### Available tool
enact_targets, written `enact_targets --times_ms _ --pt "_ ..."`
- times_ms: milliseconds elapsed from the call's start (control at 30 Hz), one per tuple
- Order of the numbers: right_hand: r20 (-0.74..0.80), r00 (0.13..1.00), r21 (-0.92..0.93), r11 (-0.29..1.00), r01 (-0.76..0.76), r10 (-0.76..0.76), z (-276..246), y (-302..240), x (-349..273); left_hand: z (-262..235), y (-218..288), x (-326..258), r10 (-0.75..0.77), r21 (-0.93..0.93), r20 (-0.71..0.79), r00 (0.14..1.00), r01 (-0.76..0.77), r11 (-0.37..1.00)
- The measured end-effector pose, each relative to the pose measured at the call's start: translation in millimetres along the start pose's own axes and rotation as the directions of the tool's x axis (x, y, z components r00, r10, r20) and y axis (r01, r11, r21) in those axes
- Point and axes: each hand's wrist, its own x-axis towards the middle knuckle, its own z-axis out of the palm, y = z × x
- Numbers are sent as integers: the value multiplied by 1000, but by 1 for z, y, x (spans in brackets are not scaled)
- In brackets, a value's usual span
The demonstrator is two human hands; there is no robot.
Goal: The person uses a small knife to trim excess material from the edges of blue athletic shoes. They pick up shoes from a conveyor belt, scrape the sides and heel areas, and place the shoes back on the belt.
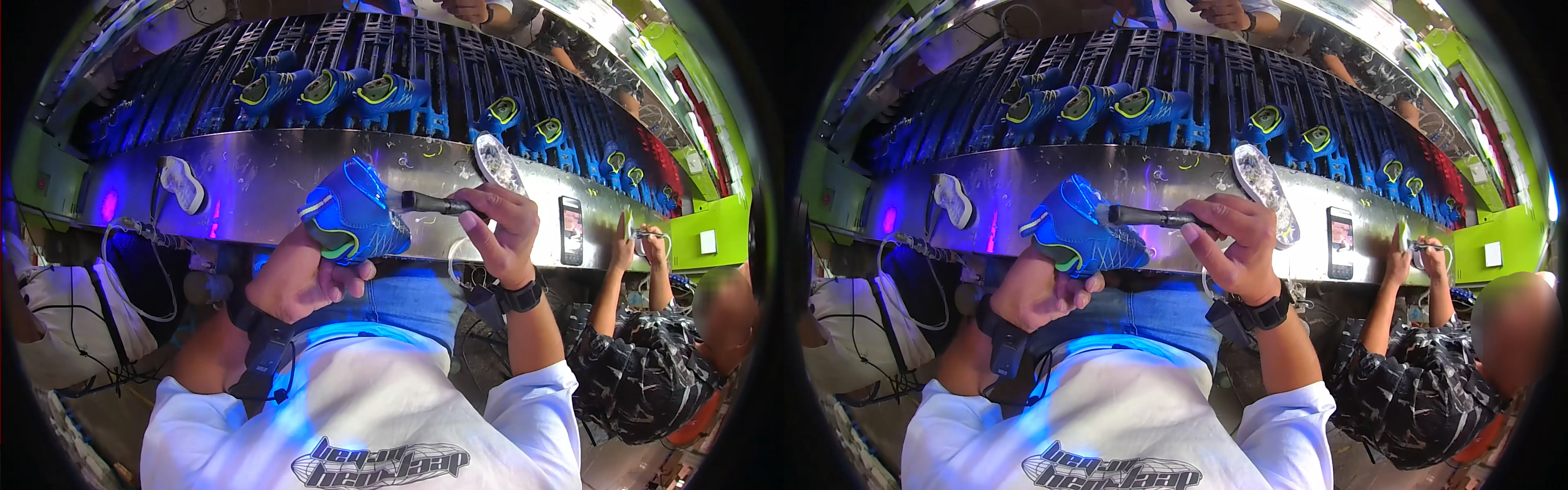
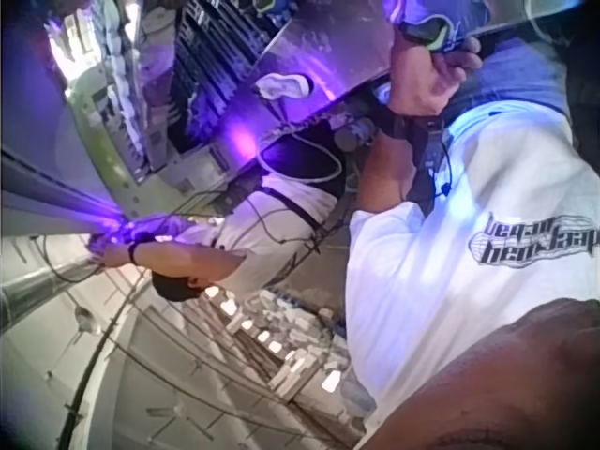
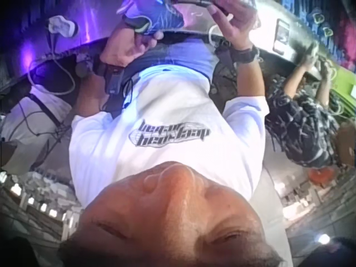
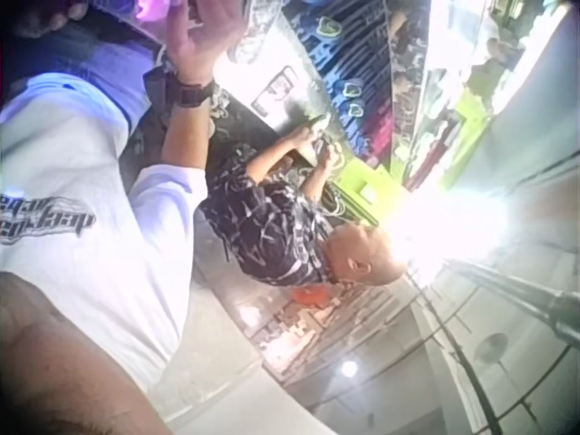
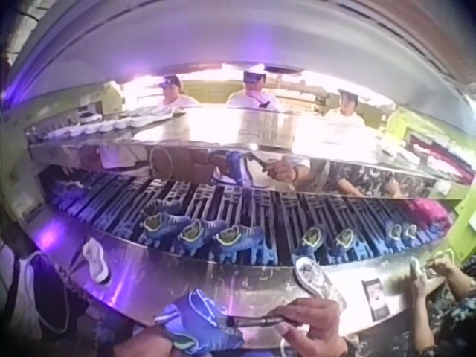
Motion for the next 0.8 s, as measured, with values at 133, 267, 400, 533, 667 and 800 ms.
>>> enact_targets --times_ms 133,267,400,533,667,800 --pt "-1 999 18 998 -52 52 2 6 -12 3 -3 3 25 26 2 1000 -25 999" --pt "-21 994 -16 994 -106 105 2 12 -26 2 -5 7 41 -7 51 998 -41 999" --pt "-49 983 -98 979 -178 174 13 5 -29 -24 -15 12 168 -81 209 964 -154 985" --pt "-75 846 121 847 -518 529 16 10 -43 -35 -24 44 283 -154 334 899 -244 957" --pt "-75 890 100 891 -442 450 26 24 -51 -32 -11 51 310 -182 341 888 -261 948" --pt "46 928 -53 929 -367 369 23 6 -55 -21 -1 37 358 -186 364 860 -310 932"
